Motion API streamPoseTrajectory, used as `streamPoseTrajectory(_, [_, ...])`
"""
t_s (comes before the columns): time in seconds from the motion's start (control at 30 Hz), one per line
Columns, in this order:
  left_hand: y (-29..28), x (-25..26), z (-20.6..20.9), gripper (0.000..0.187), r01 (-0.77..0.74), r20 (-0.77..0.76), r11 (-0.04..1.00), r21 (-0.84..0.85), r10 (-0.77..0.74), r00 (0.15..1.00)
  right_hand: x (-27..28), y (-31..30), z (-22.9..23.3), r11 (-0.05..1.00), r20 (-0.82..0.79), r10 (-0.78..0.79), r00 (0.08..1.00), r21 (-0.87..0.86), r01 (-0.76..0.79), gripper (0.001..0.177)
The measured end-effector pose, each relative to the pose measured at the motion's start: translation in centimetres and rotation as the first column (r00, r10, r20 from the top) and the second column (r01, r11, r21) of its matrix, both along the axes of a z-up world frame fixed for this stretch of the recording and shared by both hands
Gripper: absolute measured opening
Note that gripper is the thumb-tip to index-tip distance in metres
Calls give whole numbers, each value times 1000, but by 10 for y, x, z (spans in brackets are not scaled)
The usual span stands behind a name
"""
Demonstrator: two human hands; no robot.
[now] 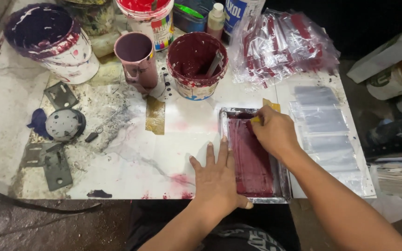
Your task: The person smooths a plastic sheet on a table, then pours red paint from a bucket into a rectangular metal tray. They use a yellow squeegee to spread the paint evenly across the tray's surface.
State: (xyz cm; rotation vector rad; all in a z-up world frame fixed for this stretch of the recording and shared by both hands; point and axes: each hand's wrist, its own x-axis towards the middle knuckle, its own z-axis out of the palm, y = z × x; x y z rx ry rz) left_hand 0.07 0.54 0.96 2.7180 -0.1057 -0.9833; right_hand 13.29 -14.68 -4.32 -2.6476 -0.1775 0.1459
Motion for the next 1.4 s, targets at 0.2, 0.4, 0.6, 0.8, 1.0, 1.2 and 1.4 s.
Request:
streamPoseTrajectory(0.2, [1, -2, -3, 137, 5, 24, 1000, -5, -4, 1000, -10, 0, 10, 997, 7, 69, 998, 22, -69, 24])
streamPoseTrajectory(0.4, [0, -2, -3, 138, 0, 27, 1000, -2, 0, 1000, 19, -26, -26, 881, 441, 469, 765, -176, -439, 15])
streamPoseTrajectory(0.6, [0, -1, -1, 139, 10, 14, 1000, 18, -10, 1000, 24, -19, -42, 850, 548, 521, 655, -260, -459, 16])
streamPoseTrajectory(0.8, [0, -2, -13, 142, -13, 62, 1000, 1, 13, 998, -44, -35, -26, 764, 281, 644, 711, -269, -586, 27])
streamPoseTrajectory(1.0, [2, -2, -8, 141, 4, 40, 1000, 0, -4, 999, -142, -58, -3, 742, 188, 670, 718, -158, -651, 15])
streamPoseTrajectory(1.2, [3, -4, -15, 141, -18, 82, 1000, -26, 20, 996, -151, -51, 6, 750, 299, 658, 691, -174, -639, 13])
streamPoseTrajectory(1.4, [3, 0, 5, 139, 16, -42, 999, 36, -15, 999, -157, -52, 6, 762, 321, 641, 697, -159, -628, 3])
